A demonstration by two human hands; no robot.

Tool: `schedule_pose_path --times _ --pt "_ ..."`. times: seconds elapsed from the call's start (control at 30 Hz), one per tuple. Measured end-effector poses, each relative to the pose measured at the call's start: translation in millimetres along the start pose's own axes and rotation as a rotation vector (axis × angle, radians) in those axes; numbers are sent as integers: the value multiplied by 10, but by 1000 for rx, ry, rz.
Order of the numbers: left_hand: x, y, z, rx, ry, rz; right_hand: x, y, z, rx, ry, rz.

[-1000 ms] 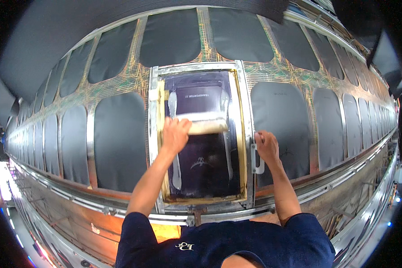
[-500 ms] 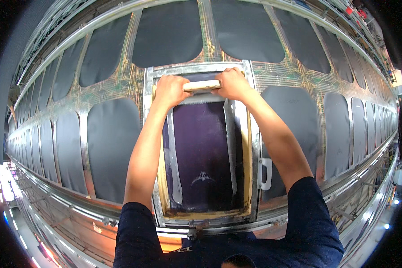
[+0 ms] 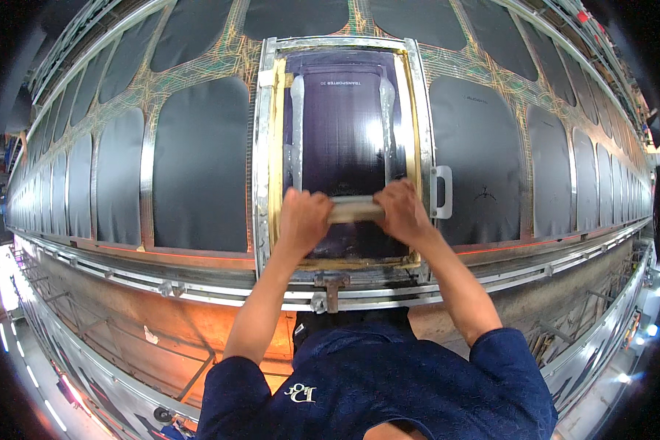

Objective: The person uses a squeegee to press ink through a screen printing frame onto a purple fabric panel. The person repeatedly pulls the squeegee across the screen, repositions the frame, and continues the process on the same panel.

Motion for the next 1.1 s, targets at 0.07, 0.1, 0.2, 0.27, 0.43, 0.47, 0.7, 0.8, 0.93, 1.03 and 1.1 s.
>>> schedule_pose_path --times 0.07,0.1,0.2,0.27,0.43,0.47,0.7,0.8,0.93,1.03,1.1 --pt "35 -401 158 -11 3 28 17 -326 -295 -21 33 -1" --pt "44 -482 185 -17 13 61 -18 -358 -301 8 94 9" --pt "20 -624 223 -27 26 130 -204 -274 -26 81 283 34" --pt "-24 -650 204 -21 19 138 -585 -169 304 333 100 494" --pt "-17 -677 222 27 11 110 -264 -447 1478 785 106 529" --pt "12 -694 224 24 13 101 -236 -485 1473 739 105 563" --pt "-157 -959 42 -12 -29 125 -853 -242 766 769 81 533" --pt "-305 -1165 -241 -45 -60 141 -526 -37 547 583 192 645" --pt "-493 -1571 -1195 -44 65 129 484 480 72 643 309 702" --pt "-778 -2230 -1891 -89 90 147 1084 1070 -757 686 462 711" --pt "-795 -2574 -2197 -86 96 136 1332 1338 -1105 652 483 704"
Point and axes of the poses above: each hand's wrist, its own y-axis towards the middle knuckle, its own x-axis out of the palm, z = x × y, the point moved 4 cm from there along y, towards the middle knuckle, and after that the axes turned 9 degrees about y, right-handed, at the moved point
